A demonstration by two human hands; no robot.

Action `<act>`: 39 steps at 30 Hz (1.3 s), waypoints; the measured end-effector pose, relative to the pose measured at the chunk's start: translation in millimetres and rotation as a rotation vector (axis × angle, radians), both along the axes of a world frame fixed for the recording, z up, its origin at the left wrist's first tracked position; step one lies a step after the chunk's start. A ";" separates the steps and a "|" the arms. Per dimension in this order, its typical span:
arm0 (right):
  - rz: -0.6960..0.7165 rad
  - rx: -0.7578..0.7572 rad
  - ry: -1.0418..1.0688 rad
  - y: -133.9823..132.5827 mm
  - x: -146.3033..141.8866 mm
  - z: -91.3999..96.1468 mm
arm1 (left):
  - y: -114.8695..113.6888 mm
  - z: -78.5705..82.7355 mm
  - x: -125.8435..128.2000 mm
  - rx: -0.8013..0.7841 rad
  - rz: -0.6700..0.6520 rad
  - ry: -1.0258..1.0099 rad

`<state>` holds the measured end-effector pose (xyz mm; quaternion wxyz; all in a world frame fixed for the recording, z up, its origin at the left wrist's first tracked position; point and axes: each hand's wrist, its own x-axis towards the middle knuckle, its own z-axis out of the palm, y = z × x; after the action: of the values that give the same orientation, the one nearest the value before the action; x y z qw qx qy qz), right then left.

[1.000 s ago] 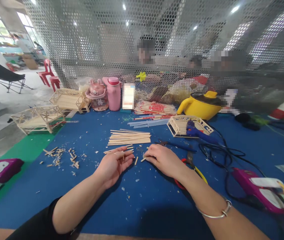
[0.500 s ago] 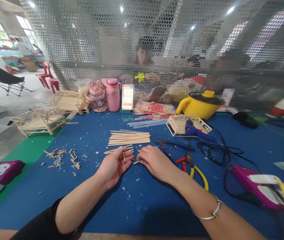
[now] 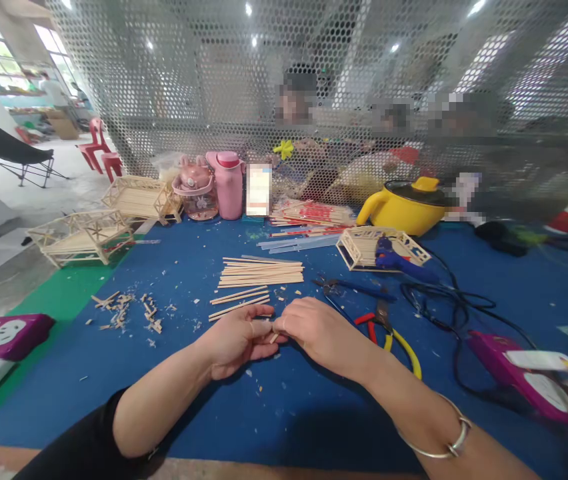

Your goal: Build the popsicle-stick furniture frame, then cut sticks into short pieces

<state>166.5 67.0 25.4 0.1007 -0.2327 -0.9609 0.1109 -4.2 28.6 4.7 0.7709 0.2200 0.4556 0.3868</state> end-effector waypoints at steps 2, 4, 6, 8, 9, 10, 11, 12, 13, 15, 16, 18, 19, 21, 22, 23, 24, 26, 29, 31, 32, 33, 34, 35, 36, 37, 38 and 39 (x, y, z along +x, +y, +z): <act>0.005 0.008 0.001 -0.2 0.4 -0.2 | 0.7 0.3 -1.0 0.021 -0.012 0.013; 0.021 0.013 0.010 -0.1 0.8 -0.6 | 1.0 1.6 -1.4 0.038 -0.027 0.027; 0.040 0.026 0.030 0.2 0.9 -1.4 | 0.4 3.3 -1.2 0.052 -0.052 0.045; 0.050 0.038 0.052 0.7 1.0 -3.0 | -0.9 4.9 -0.8 0.064 -0.081 0.070; 0.050 0.034 0.065 0.8 1.1 -4.1 | -1.6 5.3 -0.6 0.069 -0.093 0.079; 0.046 0.021 0.079 0.9 1.0 -5.3 | -2.3 5.4 -0.6 0.074 -0.102 0.085; 0.041 -0.003 0.096 0.8 0.9 -6.4 | -2.9 5.0 -0.7 0.078 -0.112 0.087; 0.037 -0.034 0.115 0.5 0.7 -7.3 | -3.4 4.3 -0.9 0.087 -0.125 0.088; 0.033 -0.071 0.136 0.2 0.4 -8.0 | -3.7 3.2 -1.2 0.099 -0.138 0.090; -0.011 -0.159 0.187 -0.2 -0.2 -8.4 | -3.8 0.5 -2.0 0.137 -0.154 0.097; -0.058 -0.210 0.221 0.0 -0.4 -8.1 | -3.7 -0.9 -2.2 0.164 -0.154 0.099; -0.175 -0.309 0.296 1.6 -0.3 -7.1 | -3.4 -2.8 -2.3 0.221 -0.134 0.088; -0.221 -0.345 0.331 3.1 0.0 -6.6 | -3.3 -3.2 -2.2 0.243 -0.116 0.077; -0.242 -0.377 0.373 6.5 0.8 -6.6 | -3.0 -3.4 -1.8 0.274 -0.078 0.056; -0.229 -0.376 0.380 8.0 1.0 -7.1 | -2.8 -3.3 -1.6 0.281 -0.060 0.051; -0.214 -0.371 0.382 9.2 1.1 -8.0 | -2.6 -3.4 -1.4 0.283 -0.046 0.050; -0.202 -0.365 0.382 9.9 1.1 -8.9 | -2.4 -3.5 -1.3 0.283 -0.037 0.049; -0.201 -0.348 0.386 9.9 0.8 -10.5 | -2.2 -4.2 -1.0 0.280 -0.033 0.048; -0.221 -0.301 0.387 7.3 0.3 -10.5 | -2.3 -4.7 -0.6 0.273 -0.028 0.033; -0.227 -0.252 0.372 4.6 -0.2 -9.1 | -2.3 -4.0 -0.4 0.267 -0.002 0.021; -0.230 -0.218 0.361 3.0 -0.8 -8.5 | -2.2 -3.3 -0.3 0.261 0.018 0.013; -0.238 -0.176 0.349 1.3 -1.8 -8.0 | -2.0 -2.5 -0.3 0.252 0.039 0.003; -0.248 -0.130 0.333 -0.6 -3.1 -7.7 | -1.9 -1.6 -0.1 0.239 0.059 -0.007; -0.260 -0.081 0.320 -2.5 -4.8 -7.8 | -1.7 -0.7 0.0 0.224 0.074 -0.017; -0.270 -0.035 0.310 -4.4 -6.7 -8.1 | -1.6 0.0 0.3 0.208 0.086 -0.025; -0.278 0.005 0.302 -6.2 -8.7 -8.7 | -1.5 0.6 0.6 0.195 0.098 -0.031; -0.287 0.038 0.303 -7.8 -10.7 -9.5 | -1.5 1.0 1.0 0.187 0.108 -0.039; -0.294 0.063 0.310 -9.2 -12.5 -10.4 | -1.6 1.2 1.4 0.185 0.118 -0.049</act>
<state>154.0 57.8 15.1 0.2698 -0.3475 -0.8925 0.0992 -2.8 27.0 5.8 0.7341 0.2534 0.4113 0.4773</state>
